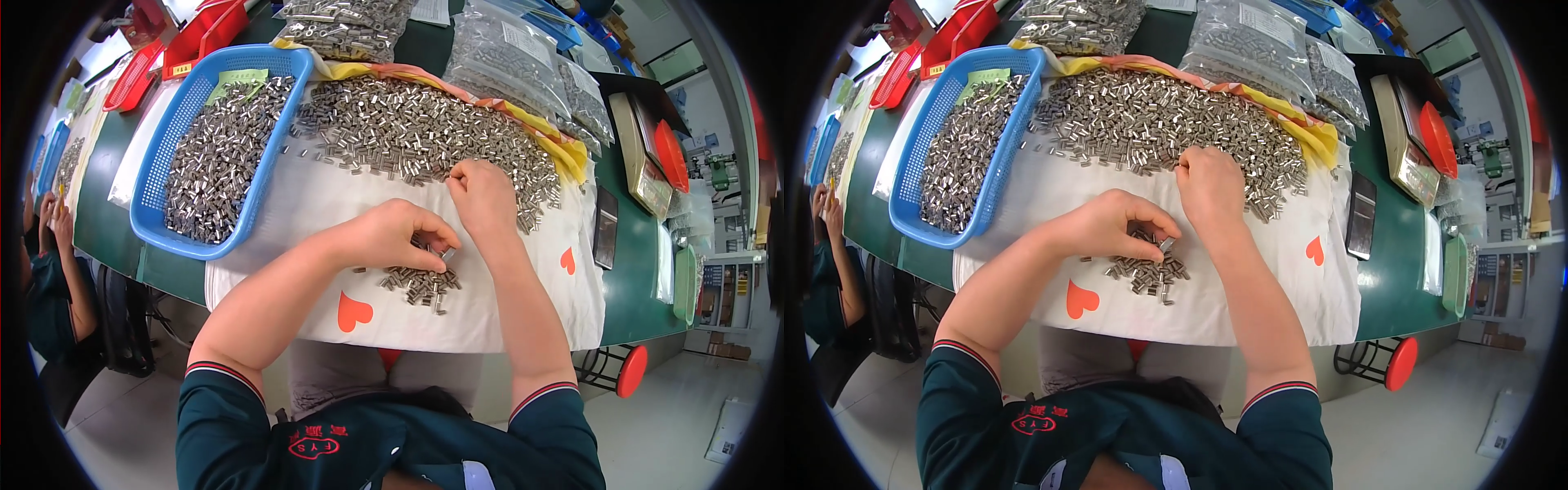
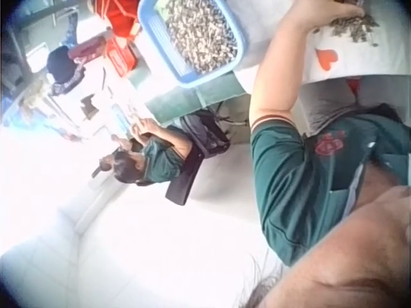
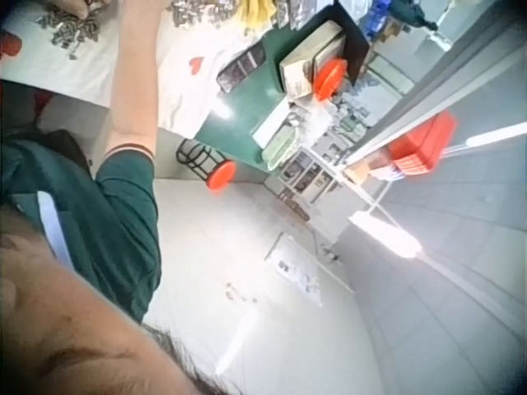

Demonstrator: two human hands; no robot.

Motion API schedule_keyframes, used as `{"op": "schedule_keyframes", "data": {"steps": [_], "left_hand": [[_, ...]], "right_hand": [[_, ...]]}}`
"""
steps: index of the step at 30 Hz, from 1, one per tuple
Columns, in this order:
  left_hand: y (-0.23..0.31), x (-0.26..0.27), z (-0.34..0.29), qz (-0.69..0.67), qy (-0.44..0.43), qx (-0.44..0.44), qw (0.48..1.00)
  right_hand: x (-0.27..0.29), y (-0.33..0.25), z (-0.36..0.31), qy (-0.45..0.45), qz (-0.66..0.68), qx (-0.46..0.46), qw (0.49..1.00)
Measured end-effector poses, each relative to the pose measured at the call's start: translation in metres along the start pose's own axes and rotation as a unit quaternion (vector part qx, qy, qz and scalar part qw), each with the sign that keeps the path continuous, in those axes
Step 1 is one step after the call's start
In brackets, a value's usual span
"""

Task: Sorting and inspecting small metal hardware components at a workbench.

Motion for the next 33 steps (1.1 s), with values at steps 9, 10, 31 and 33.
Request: {"op": "schedule_keyframes", "data": {"steps": [9, 10, 31, 33], "left_hand": [[-0.011, 0.012, 0.001, -0.115, 0.053, 0.011, 0.992], [-0.015, 0.014, 0.005, -0.171, 0.065, 0.002, 0.983], [-0.018, 0.032, 0.003, -0.131, 0.164, 0.038, 0.977], [-0.019, 0.03, 0.005, -0.155, 0.153, 0.021, 0.976]], "right_hand": [[0.002, 0.0, -0.023, -0.004, 0.046, -0.006, 0.999], [0.004, 0.01, -0.027, -0.011, 0.166, -0.06, 0.984], [0.026, -0.009, -0.037, -0.025, 0.287, 0.04, 0.957], [0.02, -0.002, -0.036, -0.088, 0.348, 0.014, 0.933]]}}
Point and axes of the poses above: each hand's wrist, its own z-axis towards the middle knuckle, its own x-axis out of the back of the hand, y = z × x, the point moved 8 cm from there along z, towards the middle knuckle, and after that the axes turned 2 degrees about -z, right-handed, at the moved point
